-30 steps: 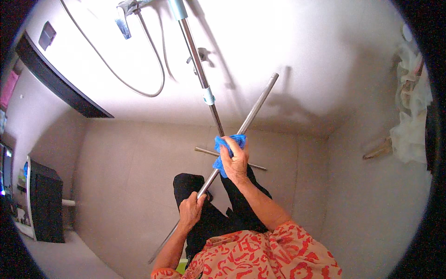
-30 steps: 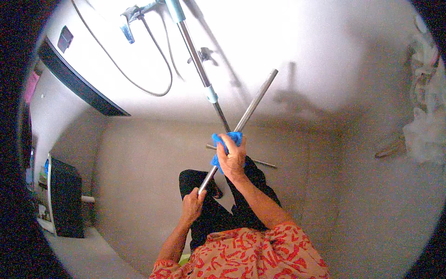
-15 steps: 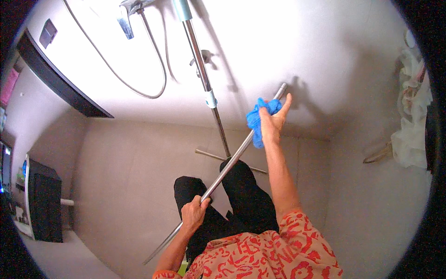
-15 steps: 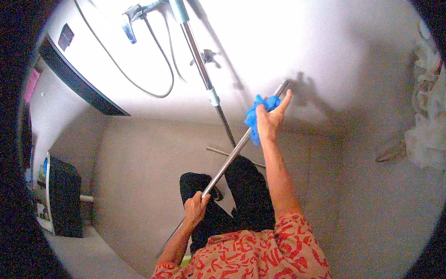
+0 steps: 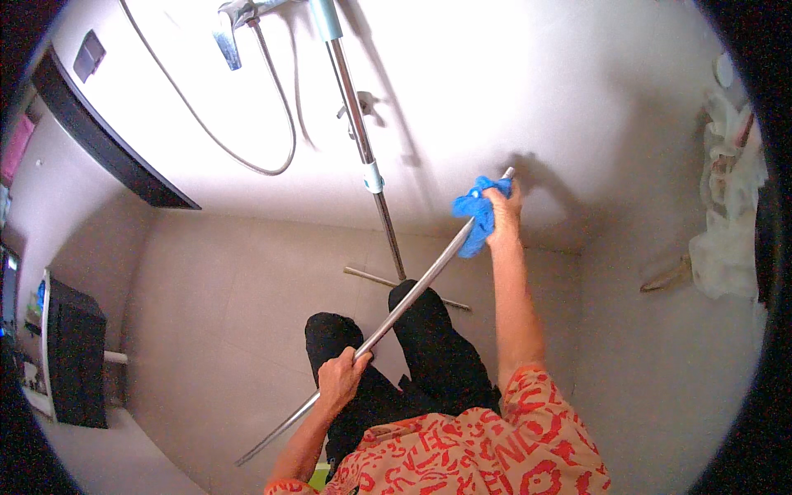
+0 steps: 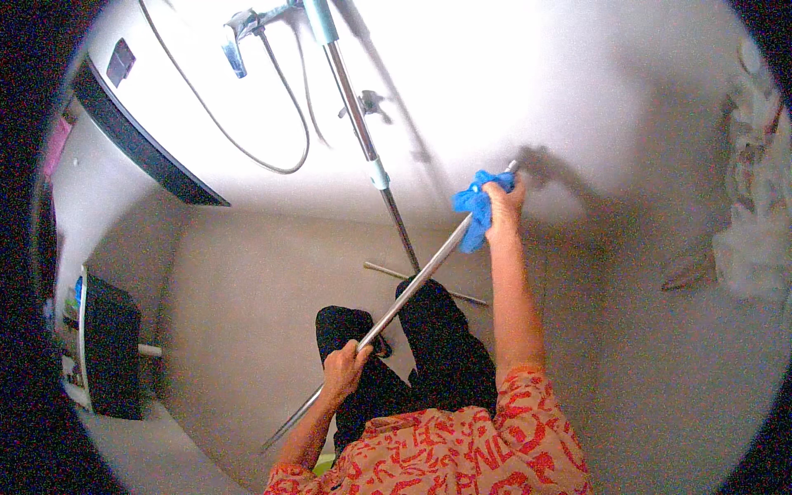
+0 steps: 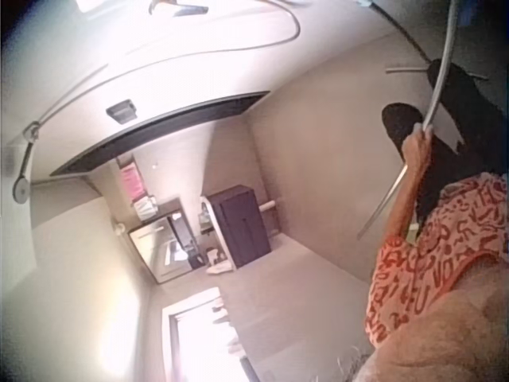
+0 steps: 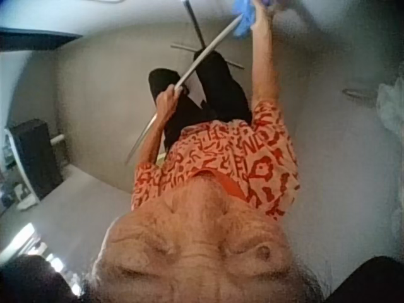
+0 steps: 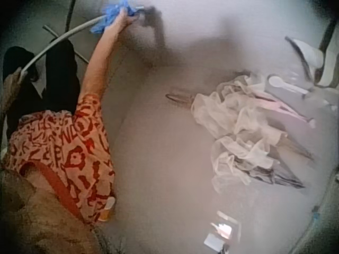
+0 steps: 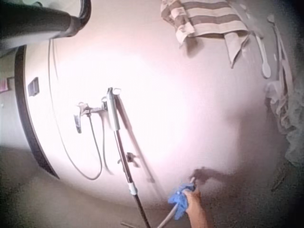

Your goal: The person cleans a metal shower pole and the surrounding bathroom walls using a blue cloth. They wipe the pole thoroughly from top to bottom and then proceed to wipe the white tiled walls around the shower fixtures and a hanging mesh bag.

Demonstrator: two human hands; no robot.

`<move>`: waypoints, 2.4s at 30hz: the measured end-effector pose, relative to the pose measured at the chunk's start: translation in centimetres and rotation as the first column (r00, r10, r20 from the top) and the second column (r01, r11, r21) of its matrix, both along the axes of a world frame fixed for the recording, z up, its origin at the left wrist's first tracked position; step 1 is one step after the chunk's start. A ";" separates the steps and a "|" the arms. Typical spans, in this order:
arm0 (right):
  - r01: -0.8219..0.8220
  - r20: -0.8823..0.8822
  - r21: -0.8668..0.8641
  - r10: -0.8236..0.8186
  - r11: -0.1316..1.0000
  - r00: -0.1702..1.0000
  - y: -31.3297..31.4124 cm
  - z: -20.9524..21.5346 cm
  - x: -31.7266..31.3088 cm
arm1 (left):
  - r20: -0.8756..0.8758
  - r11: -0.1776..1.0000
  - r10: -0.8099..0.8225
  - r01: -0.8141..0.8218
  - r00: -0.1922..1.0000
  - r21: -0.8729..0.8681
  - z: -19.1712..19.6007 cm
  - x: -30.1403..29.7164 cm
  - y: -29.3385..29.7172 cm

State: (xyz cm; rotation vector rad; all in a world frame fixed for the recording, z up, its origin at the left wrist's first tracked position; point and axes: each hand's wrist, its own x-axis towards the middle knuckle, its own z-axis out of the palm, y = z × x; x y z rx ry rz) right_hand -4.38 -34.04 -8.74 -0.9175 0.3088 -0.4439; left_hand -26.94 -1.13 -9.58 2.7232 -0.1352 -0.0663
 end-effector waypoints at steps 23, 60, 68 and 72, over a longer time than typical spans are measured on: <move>-0.058 -0.033 -0.026 0.057 0.998 0.998 8.3 2.0 -3.6 | -0.016 0.995 0.070 -0.071 0.997 -0.073 0.1 0.1 -0.2; 0.435 0.306 -0.892 0.543 -0.125 0.782 18.2 1.4 -16.4 | 0.008 0.963 0.011 -0.009 1.000 -0.268 -0.4 0.8 0.7; 0.263 0.122 -0.934 0.474 -0.242 0.872 15.7 2.6 -13.2 | -0.199 0.959 0.023 -0.077 0.980 -0.272 1.1 1.5 0.6; 0.171 0.098 -0.966 0.337 -0.195 0.936 13.2 2.6 -10.7 | -0.196 0.973 0.038 -0.081 0.980 -0.215 0.8 1.6 0.6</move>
